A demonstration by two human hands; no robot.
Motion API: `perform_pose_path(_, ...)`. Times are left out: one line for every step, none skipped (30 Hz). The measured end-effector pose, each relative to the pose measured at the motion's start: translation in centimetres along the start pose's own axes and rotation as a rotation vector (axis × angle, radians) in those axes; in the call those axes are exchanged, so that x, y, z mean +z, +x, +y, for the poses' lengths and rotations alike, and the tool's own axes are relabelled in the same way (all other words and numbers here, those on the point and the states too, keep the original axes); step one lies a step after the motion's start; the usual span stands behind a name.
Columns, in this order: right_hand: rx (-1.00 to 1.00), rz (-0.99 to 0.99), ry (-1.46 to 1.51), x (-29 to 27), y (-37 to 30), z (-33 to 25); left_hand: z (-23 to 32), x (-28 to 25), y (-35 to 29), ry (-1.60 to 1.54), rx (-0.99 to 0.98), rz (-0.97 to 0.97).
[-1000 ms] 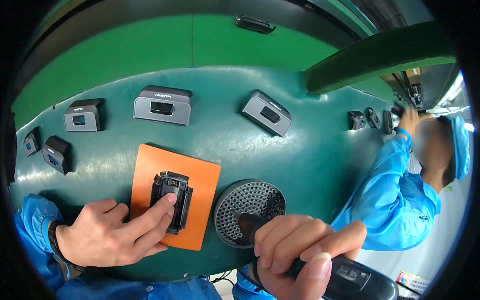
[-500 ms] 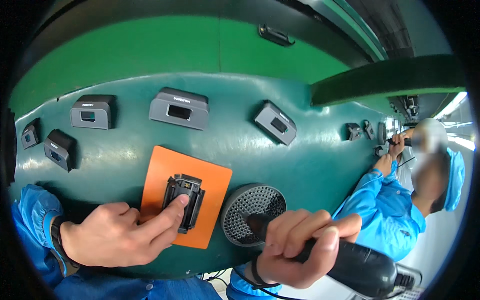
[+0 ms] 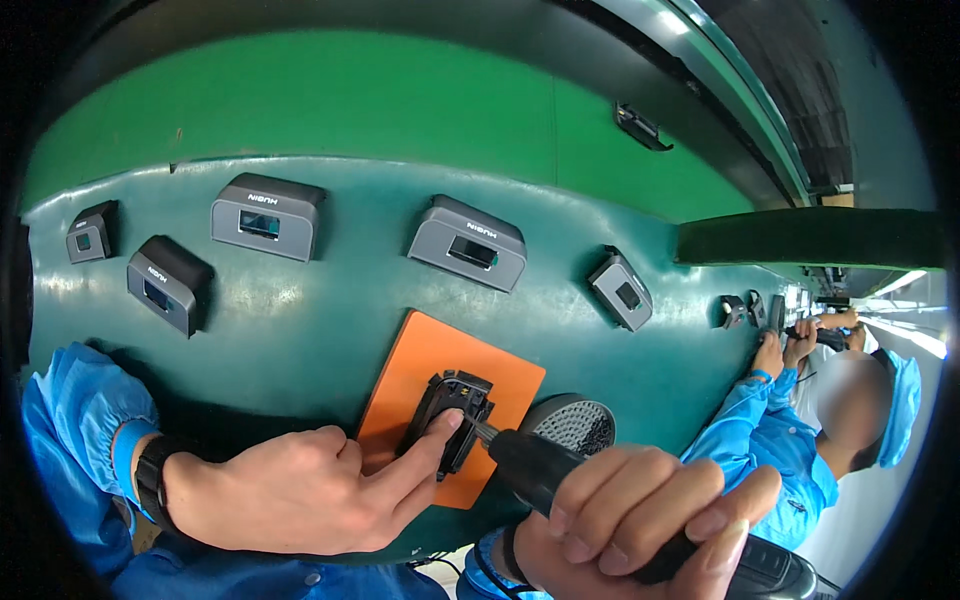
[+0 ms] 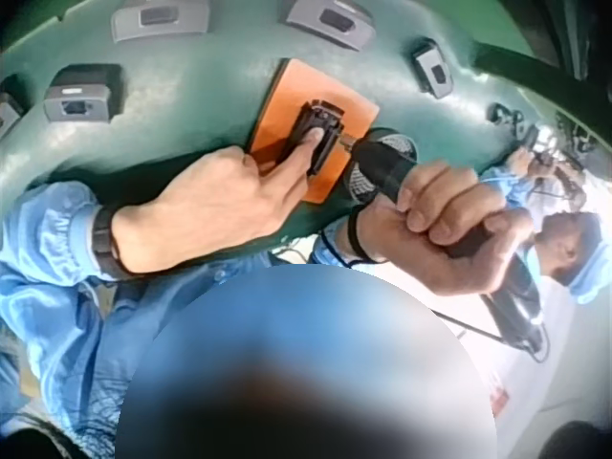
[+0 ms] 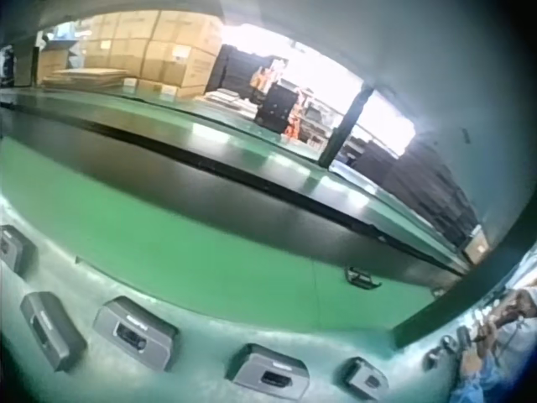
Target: Assembling plastic and electronic components at a factory workbench using an electric screwdriver.
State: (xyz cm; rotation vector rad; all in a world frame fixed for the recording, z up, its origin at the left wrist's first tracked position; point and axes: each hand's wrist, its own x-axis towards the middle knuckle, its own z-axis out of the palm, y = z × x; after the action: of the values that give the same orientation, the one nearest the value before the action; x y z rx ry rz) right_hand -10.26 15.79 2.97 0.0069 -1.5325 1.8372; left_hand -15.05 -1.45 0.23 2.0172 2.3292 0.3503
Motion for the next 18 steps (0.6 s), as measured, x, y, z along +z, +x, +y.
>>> perform_pose_path(0.007,-0.001,0.000,0.1,-0.1,0.3,0.0,0.0,-0.1,0.007,0.003,-0.012)
perform_pose_path(0.018,0.007,0.020,0.2,-0.2,0.7,-0.1,0.1,-0.2,0.000,0.001,-0.015)
perform_pose_path(0.028,0.015,0.040,0.3,-0.2,1.0,-0.1,0.1,-0.3,-0.011,-0.005,-0.013)
perform_pose_path(0.048,0.015,0.063,0.5,-0.2,1.2,-0.2,0.2,-0.3,-0.022,-0.011,-0.011)
perform_pose_path(0.053,0.017,0.063,0.5,-0.2,1.4,-0.3,0.0,-0.4,-0.026,-0.012,-0.015)
perform_pose_path(0.086,0.007,0.076,0.5,-0.1,1.5,-0.5,-0.2,-0.4,-0.003,-0.013,-0.033)
perform_pose_path(0.120,-0.004,0.090,0.5,-0.1,1.6,-0.6,-0.4,-0.4,0.020,-0.015,-0.051)
perform_pose_path(0.123,-0.001,0.087,0.5,-0.1,1.7,-0.6,-0.3,-0.4,0.016,-0.013,-0.053)
perform_pose_path(0.122,0.004,0.091,0.5,-0.1,1.8,-0.6,-0.3,-0.3,0.008,-0.010,-0.053)
perform_pose_path(0.122,0.008,0.095,0.5,0.0,1.9,-0.7,-0.2,-0.3,0.001,-0.007,-0.053)
perform_pose_path(0.123,0.011,0.096,0.5,-0.1,1.9,-0.7,-0.3,-0.3,0.001,-0.006,-0.055)
perform_pose_path(0.121,0.005,0.109,0.6,0.0,2.0,-0.6,-0.4,-0.3,0.005,-0.002,-0.059)
perform_pose_path(0.118,-0.002,0.122,0.7,0.0,2.0,-0.6,-0.5,-0.3,0.010,0.002,-0.062)
perform_pose_path(0.121,0.001,0.125,0.8,0.0,2.3,-0.7,-0.5,-0.3,0.009,0.001,-0.067)
perform_pose_path(0.117,0.011,0.104,0.9,-0.1,2.5,-0.7,-0.6,-0.2,0.017,-0.004,-0.073)
perform_pose_path(0.112,0.020,0.084,1.0,-0.1,2.7,-0.8,-0.6,-0.2,0.024,-0.010,-0.079)
perform_pose_path(0.111,0.020,0.086,1.2,-0.2,2.7,-0.7,-0.7,-0.2,0.027,-0.010,-0.080)
perform_pose_path(0.084,0.024,0.063,1.3,-0.3,2.6,-0.6,-0.7,-0.2,0.031,-0.013,-0.075)
